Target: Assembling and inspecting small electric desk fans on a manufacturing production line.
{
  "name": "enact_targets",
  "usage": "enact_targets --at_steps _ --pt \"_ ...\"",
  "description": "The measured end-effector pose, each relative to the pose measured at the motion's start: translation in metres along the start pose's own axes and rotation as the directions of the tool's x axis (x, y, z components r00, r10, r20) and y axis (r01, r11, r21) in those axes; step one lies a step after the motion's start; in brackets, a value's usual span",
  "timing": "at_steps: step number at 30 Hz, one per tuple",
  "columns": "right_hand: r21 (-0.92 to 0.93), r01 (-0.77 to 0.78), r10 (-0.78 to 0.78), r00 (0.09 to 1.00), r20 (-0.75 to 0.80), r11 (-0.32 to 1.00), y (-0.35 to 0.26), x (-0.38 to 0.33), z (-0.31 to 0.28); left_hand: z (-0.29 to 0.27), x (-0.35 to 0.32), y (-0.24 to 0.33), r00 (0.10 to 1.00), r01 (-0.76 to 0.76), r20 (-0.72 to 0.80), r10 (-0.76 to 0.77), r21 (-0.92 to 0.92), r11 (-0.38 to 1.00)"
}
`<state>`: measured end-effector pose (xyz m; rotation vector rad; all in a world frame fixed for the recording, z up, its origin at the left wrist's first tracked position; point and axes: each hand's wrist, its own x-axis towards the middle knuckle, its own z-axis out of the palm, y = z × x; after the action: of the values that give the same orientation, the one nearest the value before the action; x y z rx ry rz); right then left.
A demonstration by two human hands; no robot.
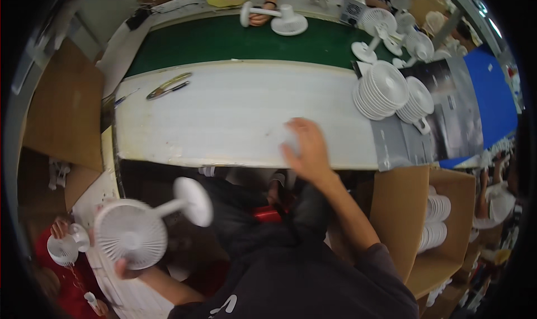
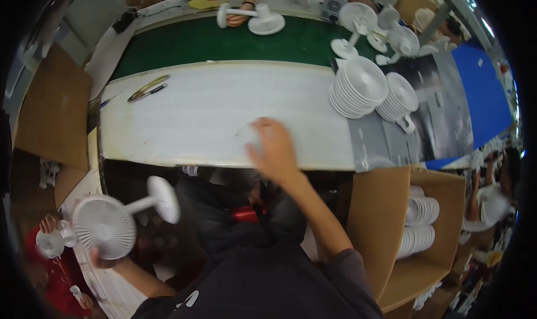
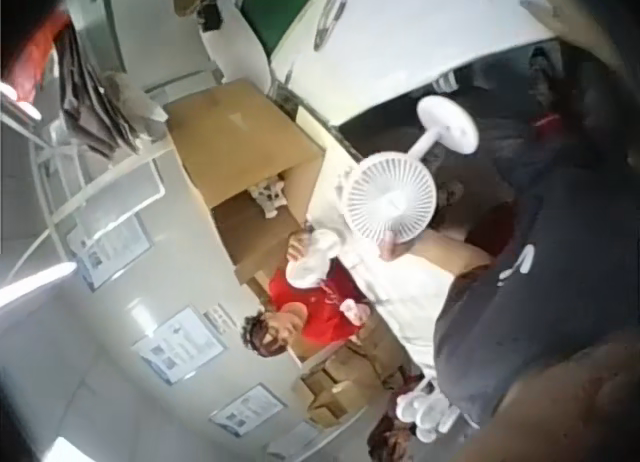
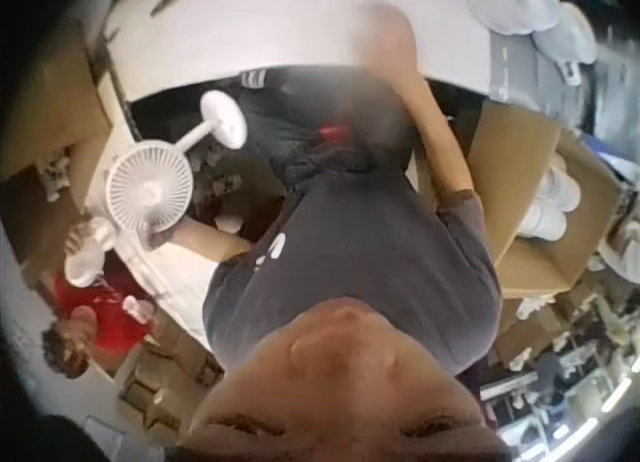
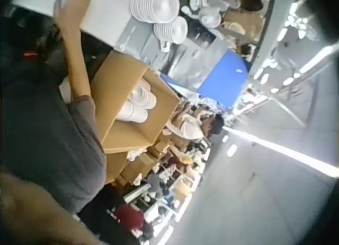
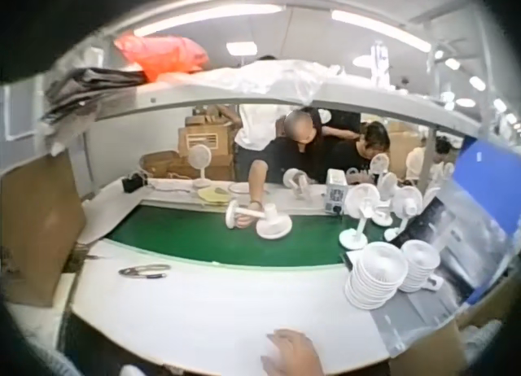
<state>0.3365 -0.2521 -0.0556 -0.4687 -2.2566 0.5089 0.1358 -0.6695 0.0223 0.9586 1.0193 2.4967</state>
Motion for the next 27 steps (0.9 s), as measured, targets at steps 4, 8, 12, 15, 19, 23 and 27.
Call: enact_targets --at_steps 4,8,12,15,19,23,27 --pt "-0.013 -0.143 0.143 0.989 -0.020 0.990 0.037 0.000 0.005 0.001 0.001 0.095 0.814 -0.147 -0.254 0.523 0.780 0.608" --pt "-0.124 -0.110 0.113 0.993 0.015 0.986 0.036 -0.007 0.001 -0.024 0.027 0.123 0.598 0.033 -0.226 0.769 0.966 0.258" --pt "-0.117 -0.124 0.128 0.991 0.032 0.985 0.031 -0.008 0.000 -0.098 0.039 0.148 0.515 0.379 -0.161 0.842 0.924 -0.056" --pt "-0.122 -0.113 0.116 0.993 0.018 0.986 0.031 -0.010 0.000 -0.158 0.049 0.177 0.546 0.459 -0.215 0.809 0.885 -0.074" --pt "-0.139 -0.101 0.101 0.995 -0.004 0.985 0.027 -0.014 -0.001 -0.182 0.064 0.190 0.620 0.529 -0.164 0.767 0.809 -0.254" --pt "-0.203 -0.087 0.084 0.996 -0.023 0.975 0.019 -0.015 0.001 -0.142 0.073 0.165 0.679 0.564 0.137 0.721 0.531 -0.632" --pt "-0.240 -0.107 0.110 0.994 0.000 0.965 0.017 -0.013 0.001 -0.098 0.121 0.079 0.761 0.254 0.252 0.598 0.731 -0.633"
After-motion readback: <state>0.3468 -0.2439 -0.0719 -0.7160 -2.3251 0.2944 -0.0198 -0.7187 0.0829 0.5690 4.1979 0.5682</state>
